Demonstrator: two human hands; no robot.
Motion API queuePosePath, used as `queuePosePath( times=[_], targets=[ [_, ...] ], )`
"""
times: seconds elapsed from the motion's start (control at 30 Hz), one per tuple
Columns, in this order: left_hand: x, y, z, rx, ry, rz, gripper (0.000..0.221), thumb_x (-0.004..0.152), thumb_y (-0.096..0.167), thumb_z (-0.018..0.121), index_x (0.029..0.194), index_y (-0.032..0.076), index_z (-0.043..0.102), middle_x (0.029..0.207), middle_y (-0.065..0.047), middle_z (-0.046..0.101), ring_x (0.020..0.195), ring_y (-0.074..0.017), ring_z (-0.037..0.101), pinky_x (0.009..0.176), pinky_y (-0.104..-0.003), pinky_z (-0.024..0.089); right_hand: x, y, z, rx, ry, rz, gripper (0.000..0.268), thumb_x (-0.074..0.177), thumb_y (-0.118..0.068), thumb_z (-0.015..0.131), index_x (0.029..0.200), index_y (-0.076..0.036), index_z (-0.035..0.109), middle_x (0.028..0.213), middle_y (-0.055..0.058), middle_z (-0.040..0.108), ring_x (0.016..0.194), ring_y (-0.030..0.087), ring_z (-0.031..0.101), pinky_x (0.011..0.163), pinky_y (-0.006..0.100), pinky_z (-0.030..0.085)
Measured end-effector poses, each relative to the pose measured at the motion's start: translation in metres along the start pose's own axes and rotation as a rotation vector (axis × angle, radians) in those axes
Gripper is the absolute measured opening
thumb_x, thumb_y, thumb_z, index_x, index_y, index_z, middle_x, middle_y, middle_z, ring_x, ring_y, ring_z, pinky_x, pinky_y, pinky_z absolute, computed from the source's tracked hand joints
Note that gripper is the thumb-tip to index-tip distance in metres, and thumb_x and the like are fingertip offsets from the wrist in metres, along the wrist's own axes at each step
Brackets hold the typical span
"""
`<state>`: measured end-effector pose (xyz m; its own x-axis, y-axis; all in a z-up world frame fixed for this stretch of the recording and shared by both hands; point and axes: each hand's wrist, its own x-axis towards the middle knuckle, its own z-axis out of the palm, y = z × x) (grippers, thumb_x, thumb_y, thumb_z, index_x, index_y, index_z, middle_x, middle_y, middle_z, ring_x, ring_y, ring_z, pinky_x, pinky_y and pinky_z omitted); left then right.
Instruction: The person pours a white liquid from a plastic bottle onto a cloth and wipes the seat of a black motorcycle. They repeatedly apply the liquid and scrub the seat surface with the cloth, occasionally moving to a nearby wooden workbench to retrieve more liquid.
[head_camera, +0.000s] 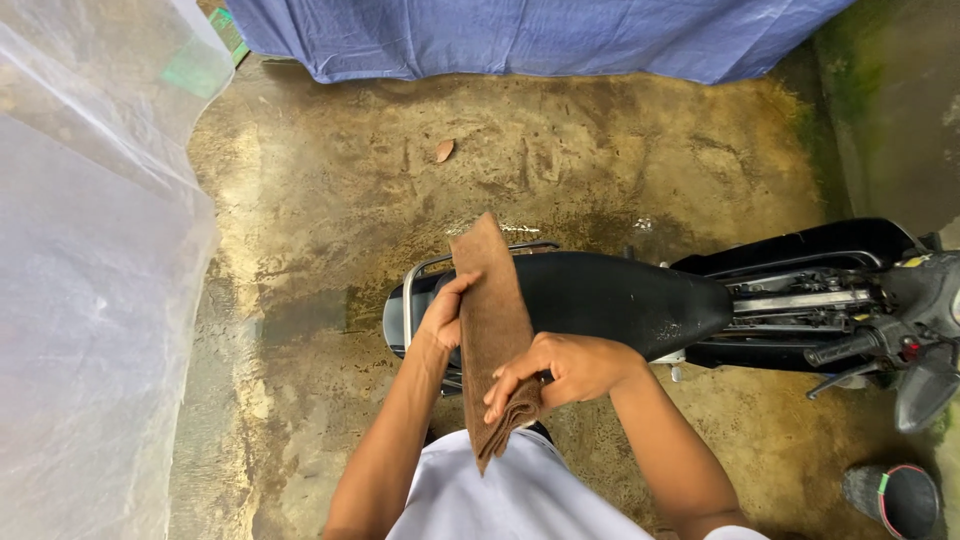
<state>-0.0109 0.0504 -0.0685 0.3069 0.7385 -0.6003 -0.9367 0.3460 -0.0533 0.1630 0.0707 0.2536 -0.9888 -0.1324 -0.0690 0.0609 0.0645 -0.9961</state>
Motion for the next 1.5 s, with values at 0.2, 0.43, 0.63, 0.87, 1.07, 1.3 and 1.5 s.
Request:
queuePosePath(
  times=[0.2,0.43,0.63,0.87,1.07,1.3,1.5],
  targets=[
    [-0.041,-0.019,0.033,0.166,0.128,0.086,0.059,0.083,0.020,0.083,0.134,0.002,0.060,0.122,-0.021,0.070,0.110,-0.0378,0.071,0.096,-0.054,0.055,-0.014,0.052,-0.006,0.066,0.326,0.038,0.028,0.090,0.001,0.068,0.113,-0.012,0.076,0.095,0.016,0.078,0.074,0.021,0.066,0.076,0.035,0.052],
    [-0.094,-0.043,0.074,0.389,0.117,0.163,0.067,0.082,0.040,0.081,0.136,0.007,0.060,0.128,-0.017,0.067,0.120,-0.0303,0.065,0.104,-0.052,0.051,-0.009,0.092,-0.024,0.334,0.939,0.088,0.030,0.093,-0.002,0.068,0.123,-0.002,0.068,0.104,0.014,0.072,0.092,0.024,0.069,0.086,0.042,0.057],
    [-0.148,-0.061,0.119,0.320,-0.012,0.226,0.084,0.085,0.058,0.071,0.149,0.008,0.049,0.142,-0.019,0.055,0.131,-0.0349,0.053,0.109,-0.055,0.044,0.002,0.090,-0.023,0.045,1.202,0.106,0.028,0.093,-0.002,0.069,0.121,-0.004,0.070,0.111,0.009,0.072,0.105,0.016,0.064,0.094,0.034,0.052],
    [-0.088,-0.075,0.056,0.441,-0.143,0.298,0.050,0.089,0.009,0.076,0.136,0.004,0.061,0.119,-0.019,0.070,0.108,-0.0340,0.071,0.090,-0.050,0.059,0.003,0.081,-0.046,0.001,1.149,0.588,0.091,0.094,-0.051,0.067,0.157,-0.003,0.022,0.153,0.037,0.031,0.140,0.051,0.039,0.112,0.069,0.035],
    [-0.098,-0.066,0.056,0.583,-0.147,0.203,0.032,0.091,0.004,0.071,0.123,0.006,0.069,0.106,-0.014,0.074,0.097,-0.0287,0.074,0.082,-0.043,0.061,-0.013,0.119,-0.045,0.488,1.092,0.414,0.065,0.077,-0.015,0.086,0.137,-0.008,0.063,0.121,0.014,0.064,0.101,0.022,0.068,0.077,0.034,0.061],
    [-0.078,-0.054,0.017,0.804,0.049,0.272,0.032,0.083,0.004,0.081,0.114,0.003,0.073,0.101,-0.015,0.073,0.093,-0.0266,0.071,0.082,-0.039,0.060,-0.026,0.170,-0.045,0.287,1.136,0.537,0.069,0.078,-0.012,0.086,0.142,-0.019,0.061,0.125,0.023,0.056,0.098,0.021,0.060,0.071,0.031,0.059],
    [-0.047,-0.024,-0.002,1.707,0.475,0.513,0.069,0.090,0.028,0.074,0.150,0.010,0.043,0.144,-0.026,0.052,0.136,-0.0472,0.049,0.107,-0.063,0.045,-0.065,0.254,-0.058,-0.396,1.037,1.100,0.091,0.080,-0.046,0.081,0.157,-0.024,0.039,0.153,0.020,0.042,0.139,0.041,0.047,0.109,0.060,0.044]
  ],
)
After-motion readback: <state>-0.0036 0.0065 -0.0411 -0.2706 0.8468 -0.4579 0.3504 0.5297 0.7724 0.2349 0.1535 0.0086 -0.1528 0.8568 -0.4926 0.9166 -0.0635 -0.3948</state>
